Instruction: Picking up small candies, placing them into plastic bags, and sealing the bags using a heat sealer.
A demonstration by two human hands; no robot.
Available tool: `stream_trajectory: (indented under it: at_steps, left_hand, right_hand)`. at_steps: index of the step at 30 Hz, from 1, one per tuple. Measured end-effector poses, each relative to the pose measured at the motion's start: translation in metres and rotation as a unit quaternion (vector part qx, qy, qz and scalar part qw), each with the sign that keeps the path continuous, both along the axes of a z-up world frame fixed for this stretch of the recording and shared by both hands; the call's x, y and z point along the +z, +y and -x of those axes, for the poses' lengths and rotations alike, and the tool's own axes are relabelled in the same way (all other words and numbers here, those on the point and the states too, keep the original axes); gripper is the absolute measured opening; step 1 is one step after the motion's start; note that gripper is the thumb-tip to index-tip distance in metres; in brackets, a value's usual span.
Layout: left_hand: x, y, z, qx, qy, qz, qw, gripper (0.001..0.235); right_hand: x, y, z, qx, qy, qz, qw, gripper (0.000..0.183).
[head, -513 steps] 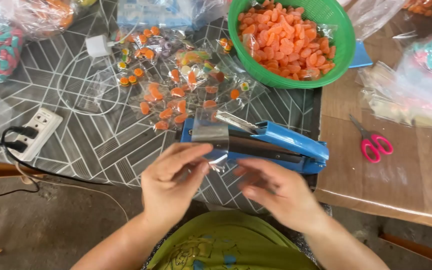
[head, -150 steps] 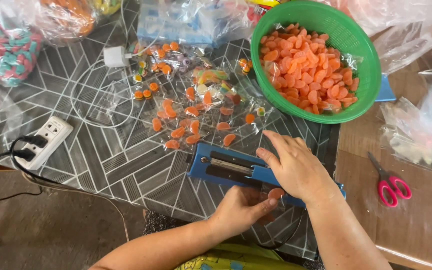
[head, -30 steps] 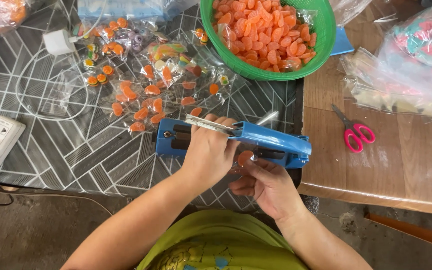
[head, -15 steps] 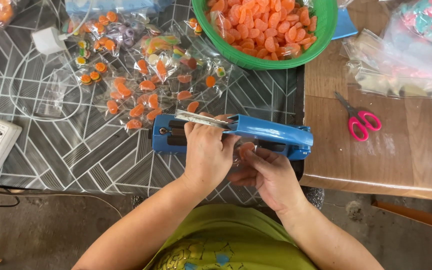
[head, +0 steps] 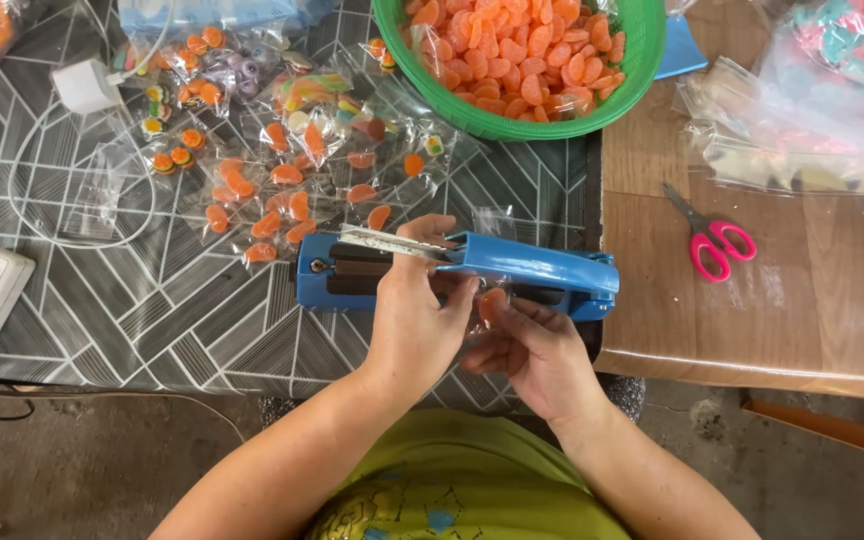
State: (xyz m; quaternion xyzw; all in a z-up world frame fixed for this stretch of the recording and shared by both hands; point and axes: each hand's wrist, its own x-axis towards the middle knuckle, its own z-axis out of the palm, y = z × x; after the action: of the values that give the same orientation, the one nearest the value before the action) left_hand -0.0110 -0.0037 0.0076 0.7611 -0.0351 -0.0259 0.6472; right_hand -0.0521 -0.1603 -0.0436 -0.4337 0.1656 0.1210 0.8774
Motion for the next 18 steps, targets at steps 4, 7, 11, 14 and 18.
stream_trajectory:
  at_steps: [4, 7, 11, 14, 18]
  left_hand:
    - [-0.007, 0.002, 0.016, 0.03, 0.021, 0.114, 0.993, 0.066]
    - [-0.02, 0.021, 0.027, 0.022, -0.049, 0.111, 0.992, 0.062]
    - [-0.027, 0.041, 0.037, 0.003, -0.027, 0.149, 0.988, 0.066]
    - [-0.029, 0.044, 0.041, 0.004, -0.021, 0.146, 0.989, 0.067]
    - [-0.026, 0.047, 0.046, 0.005, -0.029, 0.122, 0.992, 0.066]
  right_hand:
    - [0.022, 0.006, 0.007, 0.002, -0.028, 0.046, 0.999, 0.025]
    - [0.023, 0.004, 0.014, 0.068, -0.037, 0.157, 0.985, 0.03]
    - [0.011, 0.004, 0.01, 0.075, -0.081, 0.207, 0.972, 0.032]
    - [0.006, 0.005, 0.009, 0.048, -0.097, 0.241, 0.964, 0.031]
    - [0.016, 0.01, 0.013, 0.037, -0.104, 0.304, 0.946, 0.018]
